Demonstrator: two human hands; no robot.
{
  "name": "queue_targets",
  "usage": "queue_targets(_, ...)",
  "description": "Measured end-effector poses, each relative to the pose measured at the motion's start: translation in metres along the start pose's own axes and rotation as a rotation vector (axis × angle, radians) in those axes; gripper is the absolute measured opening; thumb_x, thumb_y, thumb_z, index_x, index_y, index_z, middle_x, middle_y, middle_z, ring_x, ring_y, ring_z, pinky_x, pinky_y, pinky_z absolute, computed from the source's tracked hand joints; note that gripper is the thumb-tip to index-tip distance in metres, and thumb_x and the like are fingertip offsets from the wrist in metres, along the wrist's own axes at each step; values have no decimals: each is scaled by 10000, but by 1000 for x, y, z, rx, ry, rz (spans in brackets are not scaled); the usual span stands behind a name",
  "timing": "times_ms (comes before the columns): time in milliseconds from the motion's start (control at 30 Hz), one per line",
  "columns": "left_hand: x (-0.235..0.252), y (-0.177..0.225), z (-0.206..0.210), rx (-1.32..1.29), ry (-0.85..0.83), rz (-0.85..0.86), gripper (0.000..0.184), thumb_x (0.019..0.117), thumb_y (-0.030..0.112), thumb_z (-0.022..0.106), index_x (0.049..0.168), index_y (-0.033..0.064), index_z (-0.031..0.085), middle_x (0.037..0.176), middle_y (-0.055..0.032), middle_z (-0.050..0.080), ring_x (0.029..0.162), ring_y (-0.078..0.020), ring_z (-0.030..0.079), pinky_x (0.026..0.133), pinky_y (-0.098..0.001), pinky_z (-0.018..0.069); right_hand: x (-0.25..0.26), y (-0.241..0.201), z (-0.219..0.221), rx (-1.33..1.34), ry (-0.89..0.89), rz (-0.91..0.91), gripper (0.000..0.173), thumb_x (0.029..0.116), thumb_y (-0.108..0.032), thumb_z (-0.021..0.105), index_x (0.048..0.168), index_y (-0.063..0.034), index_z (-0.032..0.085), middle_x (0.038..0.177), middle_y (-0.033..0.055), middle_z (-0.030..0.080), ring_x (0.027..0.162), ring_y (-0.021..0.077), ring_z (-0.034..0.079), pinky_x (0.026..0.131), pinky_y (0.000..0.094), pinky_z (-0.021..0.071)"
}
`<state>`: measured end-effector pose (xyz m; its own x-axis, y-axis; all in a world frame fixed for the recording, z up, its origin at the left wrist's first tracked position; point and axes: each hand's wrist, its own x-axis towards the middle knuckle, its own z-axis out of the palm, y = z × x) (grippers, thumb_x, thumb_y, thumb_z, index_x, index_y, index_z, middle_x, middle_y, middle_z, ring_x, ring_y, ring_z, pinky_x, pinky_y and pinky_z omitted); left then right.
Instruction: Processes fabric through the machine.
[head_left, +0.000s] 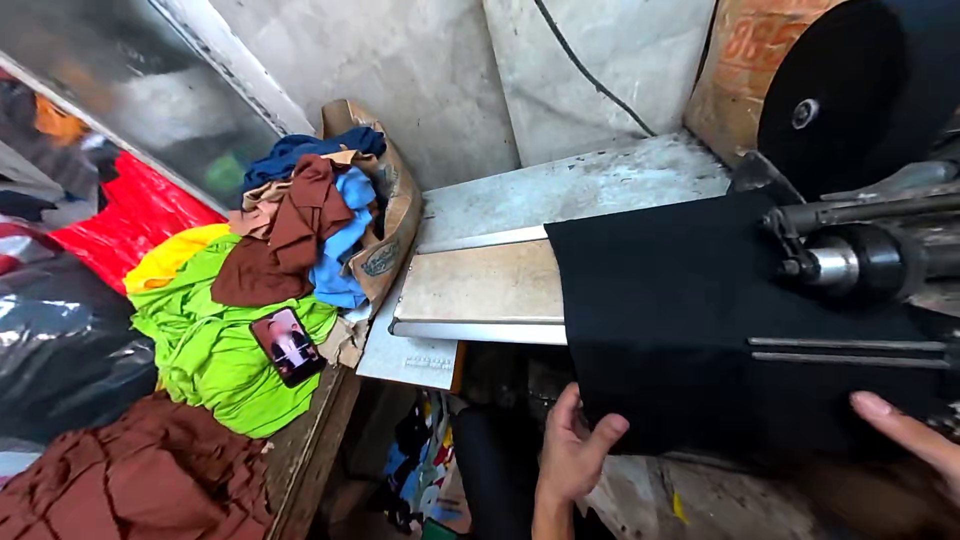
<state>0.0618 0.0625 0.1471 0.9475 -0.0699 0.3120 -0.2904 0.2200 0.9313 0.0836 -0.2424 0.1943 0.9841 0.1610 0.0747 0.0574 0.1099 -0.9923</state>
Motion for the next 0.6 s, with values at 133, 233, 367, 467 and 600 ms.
queue_targets(133, -1, 2, 4, -74, -10, 36, 319, 983, 272, 688, 1239, 83, 663, 1139, 7, 731, 1018, -39, 686, 904, -267, 575, 1, 1, -1, 0, -4, -8, 210, 1059, -258, 528, 1256, -260, 598, 1169, -216, 701, 1128, -66, 625, 1057, 216, 493)
queue_targets(233, -2, 0, -1, -15, -13, 37, 388, 968, 278, 709, 1284, 68, 630, 1182, -20, 715, 1077, -85, 678, 966, -314, 566, 2, 3, 0, -37, -1, -43, 224, 1057, -361, 532, 1248, -298, 630, 1173, -202, 706, 1120, -51, 633, 1037, 233, 515)
queue_targets(367, -7, -1, 0, -15, 25, 62, 358, 955, 336, 717, 1288, 212, 670, 1160, 41, 736, 1016, -58, 702, 893, -276, 593, 1, 0, 5, -102, 64, -9, 320, 1021, -471, 564, 1226, -246, 664, 1120, -169, 727, 1078, -39, 657, 997, 229, 546)
queue_targets(467, -5, 3, 4, 86, 98, 46, 371, 938, 355, 726, 1297, 289, 658, 1183, 111, 729, 1063, -19, 687, 925, -243, 580, 0, -9, 3, -137, 36, 73, 368, 1043, -417, 528, 1235, -132, 659, 1110, -96, 734, 1070, -17, 663, 997, 252, 549)
queue_targets(600, 1, 7, 13, -84, 136, 69, 223, 981, 303, 672, 1200, 338, 695, 1078, 152, 745, 959, 33, 690, 855, -188, 575, 3, -7, -7, -146, -68, 93, 393, 1069, -385, 482, 1231, -74, 659, 1119, -43, 728, 1081, -3, 655, 1002, 278, 540)
